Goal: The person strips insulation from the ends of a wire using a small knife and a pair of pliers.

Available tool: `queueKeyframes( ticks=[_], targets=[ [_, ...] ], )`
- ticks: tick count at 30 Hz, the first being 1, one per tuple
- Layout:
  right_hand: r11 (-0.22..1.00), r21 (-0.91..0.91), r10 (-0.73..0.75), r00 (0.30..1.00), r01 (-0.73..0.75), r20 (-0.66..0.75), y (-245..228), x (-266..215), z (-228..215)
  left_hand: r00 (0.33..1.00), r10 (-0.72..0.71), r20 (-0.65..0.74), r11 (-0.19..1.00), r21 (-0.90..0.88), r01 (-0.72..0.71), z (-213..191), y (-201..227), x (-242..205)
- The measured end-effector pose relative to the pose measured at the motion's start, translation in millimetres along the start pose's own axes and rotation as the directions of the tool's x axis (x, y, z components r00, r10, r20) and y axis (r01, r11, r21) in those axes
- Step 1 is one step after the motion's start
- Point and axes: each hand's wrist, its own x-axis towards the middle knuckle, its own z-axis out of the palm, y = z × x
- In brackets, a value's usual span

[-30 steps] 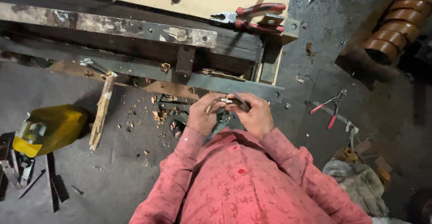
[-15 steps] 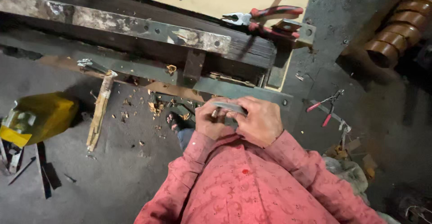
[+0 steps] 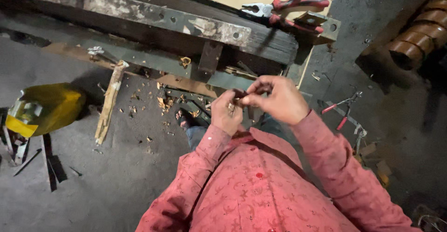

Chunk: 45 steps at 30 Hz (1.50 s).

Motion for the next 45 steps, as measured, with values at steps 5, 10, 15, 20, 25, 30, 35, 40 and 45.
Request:
queueKeyframes(
  ticks=[5,10,15,20,25,30,35,40,45],
  targets=[
    [0.967,0.255,-0.043,0.988,0.004,0.149,20,2,0,0.999,-0.035,0.037,0.999,0.001,0.035,-8,10,-2],
    [0.901,0.433,-0.032,0.991,-0.027,0.127,48,7,6,0.999,-0.051,0.018,0.997,0.053,0.050,-4,8,-3],
    [0.831,0.556,-0.035,0.996,-0.018,0.085,62,11,12,0.997,-0.070,0.014,0.998,0.006,0.070,4,2,0],
    [0.858,0.513,-0.056,0.998,0.027,0.041,51,1,16,0.997,-0.066,0.030,0.995,-0.078,0.068,0,3,-4],
    [0.924,0.318,-0.101,0.939,0.211,-0.330,67,-41,24,0.988,0.063,-0.140,0.994,0.095,-0.049,-1,15,-25],
    [0.888,0.423,-0.041,0.945,0.184,-0.324,102,-69,41,0.964,0.267,0.013,0.916,0.308,-0.258,-2,34,-57],
    [0.892,0.423,-0.048,0.965,0.157,-0.258,109,-84,67,0.962,0.263,0.074,0.915,0.295,-0.273,6,42,-66],
    [0.877,0.263,-0.305,0.890,0.402,-0.339,93,-89,74,0.967,0.247,0.069,0.937,0.239,-0.256,9,48,-65],
    [0.858,0.276,-0.322,0.873,0.433,-0.367,75,-103,80,0.974,0.221,-0.043,0.956,0.205,-0.207,13,49,-64]
  ],
)
